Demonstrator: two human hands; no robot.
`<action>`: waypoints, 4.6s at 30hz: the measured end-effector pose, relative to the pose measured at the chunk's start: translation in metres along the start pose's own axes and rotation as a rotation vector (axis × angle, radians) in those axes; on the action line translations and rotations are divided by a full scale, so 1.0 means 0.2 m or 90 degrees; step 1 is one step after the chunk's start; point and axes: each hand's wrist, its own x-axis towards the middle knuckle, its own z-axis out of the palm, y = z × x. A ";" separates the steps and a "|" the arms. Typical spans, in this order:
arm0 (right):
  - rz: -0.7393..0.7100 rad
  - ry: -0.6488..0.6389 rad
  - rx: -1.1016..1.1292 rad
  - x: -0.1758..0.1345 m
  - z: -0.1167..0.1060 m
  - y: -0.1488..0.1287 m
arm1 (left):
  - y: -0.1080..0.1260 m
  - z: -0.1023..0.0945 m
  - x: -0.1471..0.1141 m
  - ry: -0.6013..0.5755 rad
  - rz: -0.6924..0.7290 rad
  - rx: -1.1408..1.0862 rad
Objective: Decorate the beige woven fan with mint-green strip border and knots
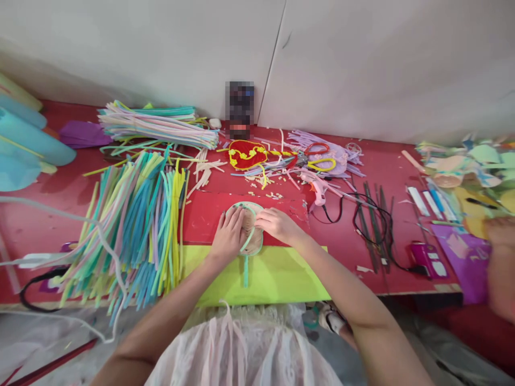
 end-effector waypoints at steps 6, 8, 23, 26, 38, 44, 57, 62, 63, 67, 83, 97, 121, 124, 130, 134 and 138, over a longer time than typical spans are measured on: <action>0.217 0.149 0.116 -0.02 0.13 -0.08 | -0.04 -0.02 0.00 0.058 -0.059 -0.176; 0.269 0.187 0.150 -0.02 0.15 -0.11 | -0.05 -0.01 0.00 0.070 -0.066 -0.192; 0.486 0.283 0.215 0.10 0.18 -0.18 | -0.04 -0.01 0.01 0.068 -0.055 -0.144; 0.515 0.282 0.227 0.14 0.19 -0.18 | -0.04 -0.01 0.01 0.069 -0.049 -0.129; 0.614 0.171 0.316 0.20 0.18 -0.08 | -0.04 -0.02 0.02 0.064 -0.048 -0.146; 0.544 0.251 0.277 0.16 0.18 -0.12 | -0.05 -0.01 0.02 0.070 -0.038 -0.139; 0.444 0.320 0.212 0.09 0.20 -0.20 | -0.06 0.01 0.00 0.088 -0.066 -0.167; 0.365 0.303 0.215 0.02 0.14 -0.12 | -0.05 -0.01 -0.01 0.121 -0.079 -0.246; 0.345 0.293 0.216 0.02 0.13 -0.09 | -0.05 -0.02 -0.01 0.132 -0.087 -0.259; 0.294 0.278 0.223 0.00 0.10 -0.02 | -0.06 -0.05 0.03 0.177 -0.143 -0.253; 0.255 0.249 0.222 0.02 0.14 0.02 | -0.15 -0.04 0.25 0.168 -0.217 -0.160; 0.276 0.218 0.146 -0.03 0.18 0.02 | -0.16 -0.05 0.24 0.163 -0.189 -0.145; 0.267 0.250 0.195 -0.02 0.19 0.00 | -0.13 -0.06 0.24 0.165 -0.182 -0.094; 0.266 0.251 0.198 -0.03 0.20 0.01 | -0.14 -0.06 0.23 0.153 -0.149 -0.106; 0.258 0.251 0.177 -0.03 0.21 0.01 | -0.16 -0.05 0.23 0.142 -0.118 -0.127; 0.265 0.253 0.176 -0.03 0.20 0.00 | -0.15 -0.06 0.23 0.129 -0.133 -0.122; 0.262 0.263 0.169 -0.03 0.21 -0.01 | -0.15 -0.06 0.23 0.127 -0.144 -0.126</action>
